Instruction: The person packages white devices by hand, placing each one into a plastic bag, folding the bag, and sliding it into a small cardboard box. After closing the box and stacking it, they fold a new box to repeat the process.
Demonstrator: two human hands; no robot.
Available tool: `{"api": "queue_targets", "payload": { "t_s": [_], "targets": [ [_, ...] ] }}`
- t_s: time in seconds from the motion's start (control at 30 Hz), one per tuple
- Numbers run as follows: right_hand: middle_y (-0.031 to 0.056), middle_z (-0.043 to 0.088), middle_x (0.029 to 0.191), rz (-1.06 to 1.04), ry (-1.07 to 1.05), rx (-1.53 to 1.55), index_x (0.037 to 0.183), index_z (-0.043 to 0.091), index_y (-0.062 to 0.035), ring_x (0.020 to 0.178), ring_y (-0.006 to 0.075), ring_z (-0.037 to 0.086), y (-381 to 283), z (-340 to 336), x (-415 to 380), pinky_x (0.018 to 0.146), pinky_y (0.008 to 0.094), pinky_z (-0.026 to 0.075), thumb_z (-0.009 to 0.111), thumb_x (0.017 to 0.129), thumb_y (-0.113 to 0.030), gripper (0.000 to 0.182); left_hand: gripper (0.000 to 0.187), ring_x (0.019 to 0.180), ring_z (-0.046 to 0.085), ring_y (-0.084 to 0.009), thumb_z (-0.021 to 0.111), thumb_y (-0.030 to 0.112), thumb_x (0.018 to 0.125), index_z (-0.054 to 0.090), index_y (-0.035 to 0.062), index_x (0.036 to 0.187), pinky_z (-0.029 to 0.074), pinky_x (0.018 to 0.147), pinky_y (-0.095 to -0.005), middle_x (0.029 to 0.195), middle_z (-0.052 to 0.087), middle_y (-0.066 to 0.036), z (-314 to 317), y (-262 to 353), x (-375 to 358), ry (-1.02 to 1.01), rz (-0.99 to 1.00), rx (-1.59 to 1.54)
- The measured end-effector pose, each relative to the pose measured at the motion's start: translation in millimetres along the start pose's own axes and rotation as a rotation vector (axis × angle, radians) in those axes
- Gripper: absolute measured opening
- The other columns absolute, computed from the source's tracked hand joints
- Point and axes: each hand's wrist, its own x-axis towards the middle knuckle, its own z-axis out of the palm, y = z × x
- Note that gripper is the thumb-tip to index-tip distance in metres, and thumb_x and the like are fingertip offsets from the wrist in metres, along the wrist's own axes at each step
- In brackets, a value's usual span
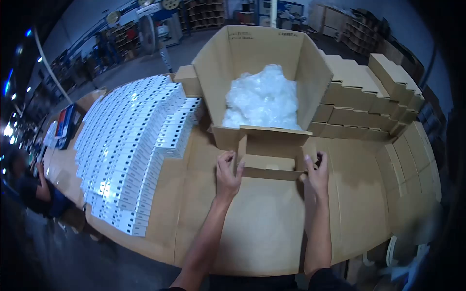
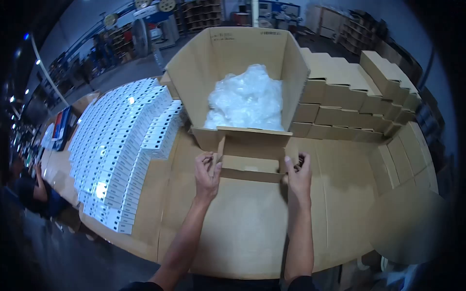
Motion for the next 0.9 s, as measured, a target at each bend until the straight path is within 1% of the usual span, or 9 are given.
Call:
{"api": "queue_targets", "payload": {
  "t_s": [0.17,0.27,0.37,0.4,0.43,0.5,0.7,0.8,0.9],
  "targets": [
    [0.0197,0.060,0.118,-0.676,0.319,-0.499,0.127,0.054,0.0026,0.111,0.0317,0.058,-24.5,6.6,-16.2,0.088,0.0400,0.050,0.070,0.093,-0.010,0.039,0.039,0.115,0.057,-0.0422,0.066,0.017,0.098,0.050,-0.0031,0.127,0.047,0.101,-0.0475,0.122,0.057,-0.024,-63.2,10.7,-17.2,0.000,0.013,0.222],
    [0.0194,0.062,0.119,-0.687,0.202,-0.305,0.125,0.056,0.0016,0.109,0.0326,0.060,-71.1,30.7,-52.3,0.091,0.0393,0.049,0.064,0.091,-0.001,0.036,0.037,0.116,0.057,-0.0425,0.065,0.017,0.098,0.051,-0.0035,0.125,0.047,0.101,-0.0478,0.121,0.058,-0.024,-116.5,9.2,-22.5,0.015,0.017,0.379],
    [0.0169,0.062,0.118,-0.806,-0.144,-0.080,0.124,0.057,0.0009,0.105,0.0290,0.061,-103.6,90.4,-86.5,0.088,0.0376,0.050,0.058,0.088,0.004,0.036,0.039,0.114,0.058,-0.0425,0.065,0.008,0.094,0.051,-0.0041,0.128,0.049,0.097,-0.0467,0.123,0.058,-0.024,-159.4,-5.0,-10.2,0.034,0.005,0.499],
    [0.0163,0.063,0.120,-0.745,-0.281,-0.011,0.123,0.058,0.0008,0.105,0.0280,0.062,-103.6,117.2,-94.4,0.088,0.0377,0.051,0.058,0.089,0.004,0.034,0.041,0.112,0.058,-0.0420,0.065,0.006,0.093,0.051,-0.0042,0.129,0.050,0.095,-0.0458,0.125,0.058,-0.024,-171.2,-11.6,-4.1,0.033,0.006,0.541],
    [0.0174,0.064,0.122,-0.635,-0.436,0.047,0.129,0.054,0.0011,0.109,0.0298,0.063,-110.1,142.3,-103.5,0.091,0.0395,0.051,0.057,0.090,0.003,0.040,0.048,0.117,0.056,-0.0442,0.066,0.002,0.090,0.048,-0.0050,0.134,0.048,0.099,-0.0471,0.127,0.056,-0.025,-181.4,-13.0,5.1,0.024,0.026,0.547],
    [0.0238,0.061,0.132,-0.693,-0.619,0.002,0.144,0.037,0.0024,0.120,0.0416,0.060,-101.3,198.5,-104.4,0.102,0.0474,0.048,0.055,0.090,0.003,0.057,0.051,0.121,0.055,-0.0447,0.066,0.002,0.089,0.046,-0.0053,0.136,0.046,0.103,-0.0477,0.130,0.055,-0.025,-194.2,-19.6,23.3,0.003,0.048,0.583],
    [0.0251,0.059,0.138,-0.771,-0.740,-0.193,0.150,0.028,0.0072,0.129,0.0450,0.051,-85.8,313.2,-75.9,0.112,0.0524,0.039,0.052,0.084,0.007,0.070,0.060,0.143,0.040,-0.0473,0.062,-0.002,0.087,0.042,-0.0074,0.143,0.035,0.119,-0.0507,0.142,0.050,-0.028,-199.8,-50.9,47.4,-0.063,0.111,0.710],
    [0.0259,0.058,0.140,-0.789,-0.776,-0.301,0.152,0.024,0.0060,0.130,0.0461,0.049,-84.8,327.9,-65.7,0.112,0.0531,0.039,0.054,0.081,0.006,0.076,0.060,0.144,0.039,-0.0463,0.063,-0.002,0.086,0.043,-0.0086,0.142,0.035,0.119,-0.0508,0.142,0.051,-0.027,-200.3,-61.6,46.5,-0.084,0.090,0.766],
    [0.0261,0.057,0.140,-0.809,-0.788,-0.318,0.153,0.024,0.0030,0.131,0.0473,0.048,-82.7,329.3,-60.6,0.113,0.0530,0.039,0.055,0.080,0.006,0.079,0.052,0.133,0.049,-0.0419,0.062,-0.005,0.086,0.053,-0.0037,0.138,0.041,0.112,-0.0500,0.131,0.056,-0.023,-199.9,-62.9,45.3,-0.025,0.116,0.809]
  ]
}}
